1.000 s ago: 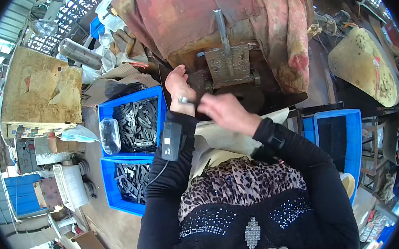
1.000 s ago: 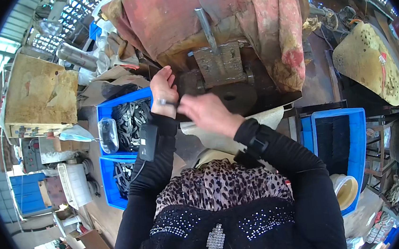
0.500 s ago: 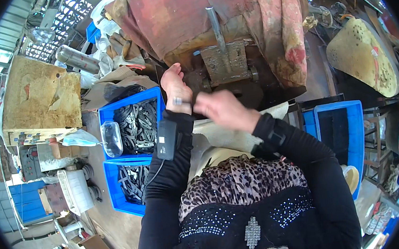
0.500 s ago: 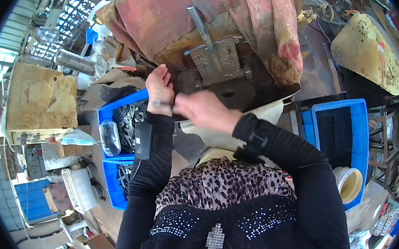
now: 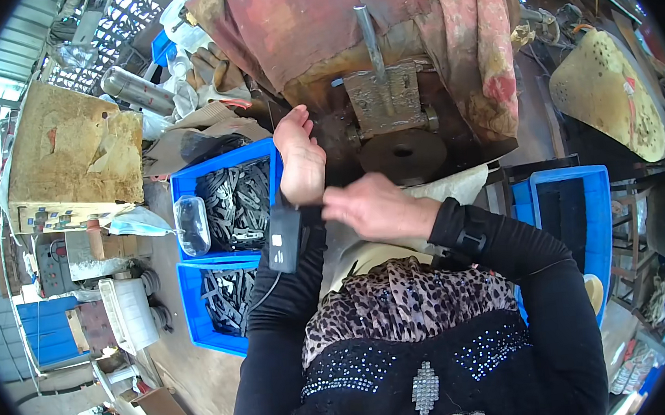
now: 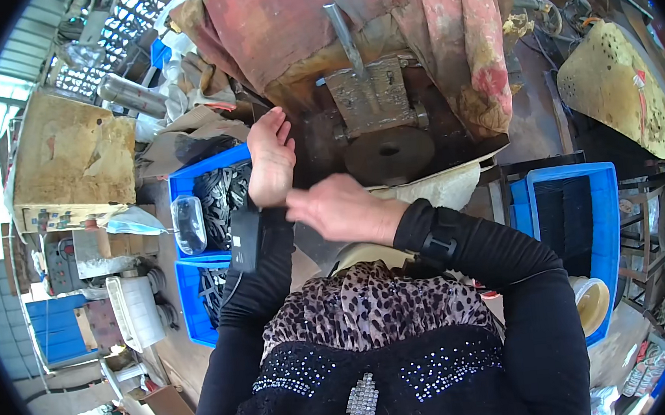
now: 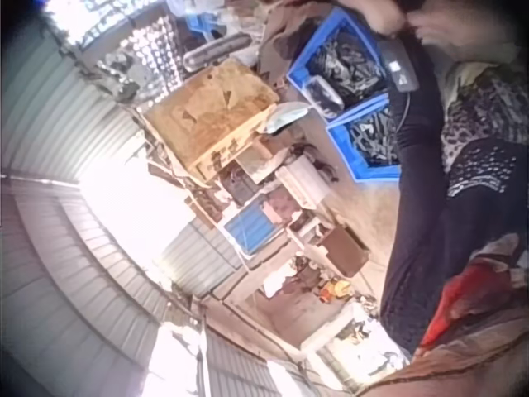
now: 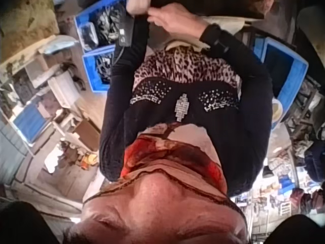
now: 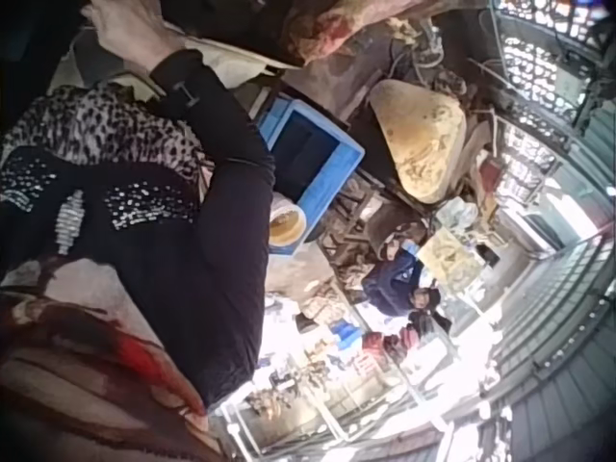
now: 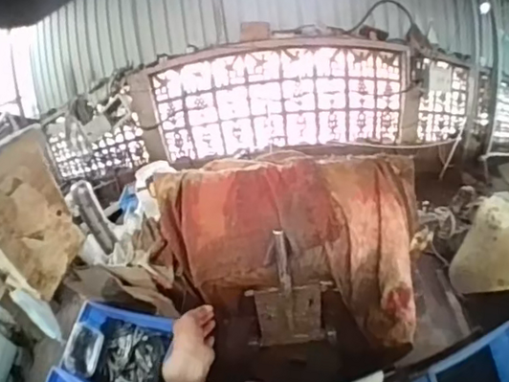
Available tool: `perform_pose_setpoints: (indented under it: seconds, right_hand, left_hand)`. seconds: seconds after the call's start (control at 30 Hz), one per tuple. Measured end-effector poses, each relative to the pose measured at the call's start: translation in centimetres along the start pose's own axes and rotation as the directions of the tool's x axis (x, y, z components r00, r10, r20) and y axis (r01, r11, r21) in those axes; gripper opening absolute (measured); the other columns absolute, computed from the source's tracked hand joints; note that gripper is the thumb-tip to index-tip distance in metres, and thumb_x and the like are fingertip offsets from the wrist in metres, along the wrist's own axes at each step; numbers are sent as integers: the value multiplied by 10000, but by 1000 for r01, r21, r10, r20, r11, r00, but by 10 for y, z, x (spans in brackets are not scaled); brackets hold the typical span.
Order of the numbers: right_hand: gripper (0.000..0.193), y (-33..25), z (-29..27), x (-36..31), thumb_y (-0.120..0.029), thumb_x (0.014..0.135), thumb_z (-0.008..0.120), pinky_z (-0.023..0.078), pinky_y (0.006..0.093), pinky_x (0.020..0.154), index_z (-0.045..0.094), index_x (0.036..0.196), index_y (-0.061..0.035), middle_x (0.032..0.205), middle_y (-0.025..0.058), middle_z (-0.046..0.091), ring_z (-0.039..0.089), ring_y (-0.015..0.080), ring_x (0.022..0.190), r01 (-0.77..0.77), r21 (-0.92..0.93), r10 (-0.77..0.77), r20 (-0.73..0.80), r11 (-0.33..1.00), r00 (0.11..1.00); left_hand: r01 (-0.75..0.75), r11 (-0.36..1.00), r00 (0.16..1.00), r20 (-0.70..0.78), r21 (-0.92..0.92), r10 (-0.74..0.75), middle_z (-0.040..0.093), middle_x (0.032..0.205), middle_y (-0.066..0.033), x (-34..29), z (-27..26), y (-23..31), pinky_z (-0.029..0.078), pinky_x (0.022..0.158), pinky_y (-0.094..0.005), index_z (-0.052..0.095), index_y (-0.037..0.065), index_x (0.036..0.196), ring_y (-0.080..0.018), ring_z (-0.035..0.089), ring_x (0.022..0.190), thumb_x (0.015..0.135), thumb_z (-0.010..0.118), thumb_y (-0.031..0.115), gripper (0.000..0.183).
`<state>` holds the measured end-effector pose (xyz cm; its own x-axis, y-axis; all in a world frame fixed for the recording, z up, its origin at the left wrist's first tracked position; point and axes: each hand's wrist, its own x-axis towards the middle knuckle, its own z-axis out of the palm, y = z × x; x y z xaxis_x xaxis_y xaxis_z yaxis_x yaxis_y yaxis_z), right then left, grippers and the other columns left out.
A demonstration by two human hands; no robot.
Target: Assembling small metal components using a manual fixture and pressing mechanism on a workbench.
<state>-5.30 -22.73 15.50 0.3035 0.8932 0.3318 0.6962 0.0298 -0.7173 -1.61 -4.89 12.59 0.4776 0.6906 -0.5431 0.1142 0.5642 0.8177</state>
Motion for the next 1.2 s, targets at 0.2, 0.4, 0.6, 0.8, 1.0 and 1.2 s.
perform_pose_setpoints:
  seconds: [0.2,0.4,0.6,0.8,1.0,1.2]
  right_hand:
    - [194,25,-3,10,-219,921,596,455,459,544,498,853,-66,685,170,570,588,400,652,-120,-71,99,-243,990,965]
    - [115,30,4,8,-181,920,580,472,438,564,535,913,-75,707,169,587,614,388,674,-121,-23,112,-245,992,963]
    - [111,17,-4,39,-170,901,588,468,424,603,552,935,-71,799,138,618,631,340,737,-362,-28,280,-576,932,767]
    - [93,-15,9,72,-104,821,581,410,424,763,559,909,-83,859,107,564,573,303,874,-31,-409,-229,-571,912,789]
    - [128,14,-5,99,-73,754,576,345,405,756,548,877,-98,800,90,501,510,290,834,-164,-358,-88,-594,919,800]
    - [134,10,8,94,-78,749,575,334,402,744,544,878,-101,812,74,494,498,273,823,-220,-410,-111,-645,885,756]
  left_hand:
    - [17,999,1000,21,-39,-16,653,1036,23,9,-2,5,257,976,-416,675,183,1016,-162,536,985,828,622,245,206]
    - [-20,996,999,39,-88,24,649,1037,-21,9,-2,-2,379,883,-367,661,146,1018,-180,549,894,839,614,213,197]
    - [6,993,995,96,-117,5,643,1011,-65,29,1,-20,449,845,-322,649,118,1004,-209,568,945,854,634,217,180]
    - [47,952,948,314,-302,53,643,978,-64,24,-30,-62,448,873,-341,660,121,969,-206,577,970,841,657,276,201]
    - [111,867,865,476,-486,156,644,944,-62,40,-16,-89,446,901,-359,671,124,935,-203,587,995,827,680,334,237]
    - [99,870,831,521,-482,195,645,931,-66,48,-1,-110,448,914,-371,677,124,919,-205,594,1010,818,693,370,266]
